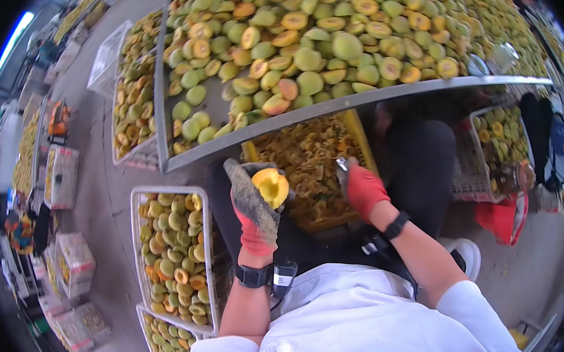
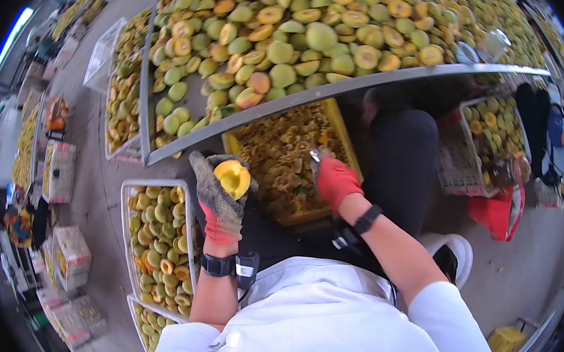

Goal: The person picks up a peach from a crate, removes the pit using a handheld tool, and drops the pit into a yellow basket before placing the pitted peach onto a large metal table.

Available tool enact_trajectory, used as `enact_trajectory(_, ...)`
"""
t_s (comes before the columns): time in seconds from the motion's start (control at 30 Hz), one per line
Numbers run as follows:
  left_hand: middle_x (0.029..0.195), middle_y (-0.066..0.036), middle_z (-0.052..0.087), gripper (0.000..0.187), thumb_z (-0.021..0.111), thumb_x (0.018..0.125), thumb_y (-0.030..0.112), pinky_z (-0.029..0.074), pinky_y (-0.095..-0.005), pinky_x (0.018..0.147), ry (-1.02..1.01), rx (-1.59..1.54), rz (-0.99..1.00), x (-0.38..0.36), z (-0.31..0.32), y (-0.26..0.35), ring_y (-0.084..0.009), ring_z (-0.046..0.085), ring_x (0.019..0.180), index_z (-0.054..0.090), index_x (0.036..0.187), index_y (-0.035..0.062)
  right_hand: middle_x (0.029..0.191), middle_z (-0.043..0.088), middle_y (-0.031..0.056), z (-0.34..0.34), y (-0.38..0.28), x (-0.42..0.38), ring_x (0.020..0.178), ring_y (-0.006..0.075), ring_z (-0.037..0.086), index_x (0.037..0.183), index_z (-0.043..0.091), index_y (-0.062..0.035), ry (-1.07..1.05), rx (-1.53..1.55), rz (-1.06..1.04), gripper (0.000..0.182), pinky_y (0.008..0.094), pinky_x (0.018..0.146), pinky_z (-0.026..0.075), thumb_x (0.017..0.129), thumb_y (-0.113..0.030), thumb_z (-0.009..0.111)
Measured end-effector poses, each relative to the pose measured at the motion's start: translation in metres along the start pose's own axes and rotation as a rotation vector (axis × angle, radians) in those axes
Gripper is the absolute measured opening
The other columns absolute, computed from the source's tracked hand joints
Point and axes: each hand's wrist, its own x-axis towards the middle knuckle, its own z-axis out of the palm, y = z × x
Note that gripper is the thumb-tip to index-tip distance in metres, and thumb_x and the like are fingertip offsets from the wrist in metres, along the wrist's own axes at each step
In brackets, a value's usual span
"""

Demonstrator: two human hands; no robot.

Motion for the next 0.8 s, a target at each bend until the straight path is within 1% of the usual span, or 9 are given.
enact_trajectory(0.17, 0.084, -0.010, 0.063, 0.042, 0.042, 0.096, 0.042, 0.053, -0.0270, 0.059, 0.075, 0.014, 0.118, -0.006, -0.075, 0.028, -0.0175, 0.063, 0.069, 0.056, 0.099, 0.0019, 0.084, 0.065, 0.0024, -0.020, -0.030, -0.019, 0.074, 0.0096, 0.060, 0.097, 0.065, -0.0061, -0.122, 1.069, 0.198, 0.040, 0.0207, 0.063, 0.046, 0.095, -0.040, 0.044)
enact_trajectory(0.23, 0.097, -0.009, 0.061, 0.025, 0.050, 0.094, 0.026, 0.050, -0.0242, 0.058, 0.166, 0.778, 0.689, -0.008, -0.146, 0.027, -0.0152, 0.062, 0.080, 0.056, 0.104, 0.0037, 0.085, 0.065, -0.0009, -0.013, 0.002, -0.001, 0.065, 0.0074, 0.057, 0.102, 0.064, -0.0079, -0.272, 1.221, 0.354, 0.038, 0.0193, 0.053, 0.043, 0.094, -0.041, 0.046)
enact_trajectory(0.27, 0.106, -0.007, 0.056, 0.023, 0.054, 0.089, 0.012, 0.051, -0.0270, 0.072, 0.191, 1.176, 0.869, -0.026, -0.162, 0.051, -0.0130, 0.057, 0.090, 0.054, 0.110, 0.0017, 0.081, 0.064, -0.0030, -0.018, 0.008, -0.003, 0.058, 0.0069, 0.053, 0.102, 0.064, -0.0104, -0.314, 1.155, 0.340, 0.040, 0.0204, 0.048, 0.039, 0.093, -0.044, 0.045)
enact_trajectory(0.3, 0.100, -0.003, 0.056, 0.027, 0.058, 0.088, 0.014, 0.049, -0.0271, 0.076, 0.302, 0.525, 0.520, -0.035, -0.197, 0.038, -0.0116, 0.056, 0.085, 0.054, 0.112, 0.0018, 0.078, 0.063, -0.0051, -0.020, 0.012, -0.005, 0.051, 0.0064, 0.049, 0.102, 0.064, -0.0128, -0.350, 1.091, 0.325, 0.041, 0.0216, 0.043, 0.034, 0.092, -0.048, 0.045)
enact_trajectory(0.37, 0.097, -0.001, 0.059, 0.024, 0.061, 0.088, 0.019, 0.046, -0.0243, 0.075, 0.461, 0.220, 0.250, -0.052, -0.268, 0.038, -0.0096, 0.055, 0.085, 0.057, 0.107, 0.0037, 0.075, 0.062, -0.0064, -0.021, 0.016, -0.005, 0.048, 0.0065, 0.044, 0.102, 0.064, -0.0148, -0.367, 1.074, 0.385, 0.042, 0.0226, 0.041, 0.030, 0.091, -0.050, 0.044)
enact_trajectory(0.43, 0.092, -0.002, 0.060, 0.027, 0.067, 0.084, 0.016, 0.048, -0.0246, 0.070, 0.611, 0.333, 0.138, -0.065, -0.322, 0.017, -0.0105, 0.058, 0.079, 0.057, 0.105, 0.0027, 0.072, 0.061, -0.0077, -0.020, 0.018, -0.003, 0.044, 0.0067, 0.040, 0.101, 0.065, -0.0168, -0.378, 1.058, 0.436, 0.042, 0.0236, 0.039, 0.026, 0.091, -0.052, 0.044)
enact_trajectory(0.53, 0.092, -0.005, 0.061, 0.031, 0.074, 0.076, 0.012, 0.047, -0.0280, 0.070, 0.774, 1.106, 0.420, -0.080, -0.345, -0.015, -0.0158, 0.057, 0.076, 0.058, 0.099, 0.0005, 0.071, 0.061, -0.0076, -0.014, 0.013, 0.001, 0.045, 0.0069, 0.040, 0.102, 0.065, -0.0167, -0.407, 1.026, 0.449, 0.042, 0.0238, 0.040, 0.027, 0.091, -0.051, 0.043)
enact_trajectory(0.67, 0.099, -0.015, 0.059, 0.034, 0.071, 0.074, 0.015, 0.043, -0.0376, 0.088, 0.691, 1.233, 0.376, -0.085, -0.352, -0.055, -0.0346, 0.054, 0.101, 0.059, 0.105, 0.0051, 0.077, 0.063, -0.0053, -0.008, 0.000, -0.002, 0.046, 0.0082, 0.042, 0.104, 0.063, -0.0159, -0.371, 1.054, 0.463, 0.043, 0.0238, 0.040, 0.028, 0.091, -0.052, 0.044)
enact_trajectory(0.8, 0.106, -0.013, 0.057, 0.021, 0.059, 0.080, 0.006, 0.042, -0.0367, 0.089, 0.530, 1.297, 0.307, -0.097, -0.341, -0.038, -0.0288, 0.055, 0.102, 0.062, 0.100, 0.0058, 0.080, 0.065, -0.0029, -0.010, 0.011, -0.005, 0.048, 0.0094, 0.044, 0.105, 0.062, -0.0171, -0.345, 1.107, 0.490, 0.039, 0.0240, 0.040, 0.029, 0.091, -0.050, 0.046)
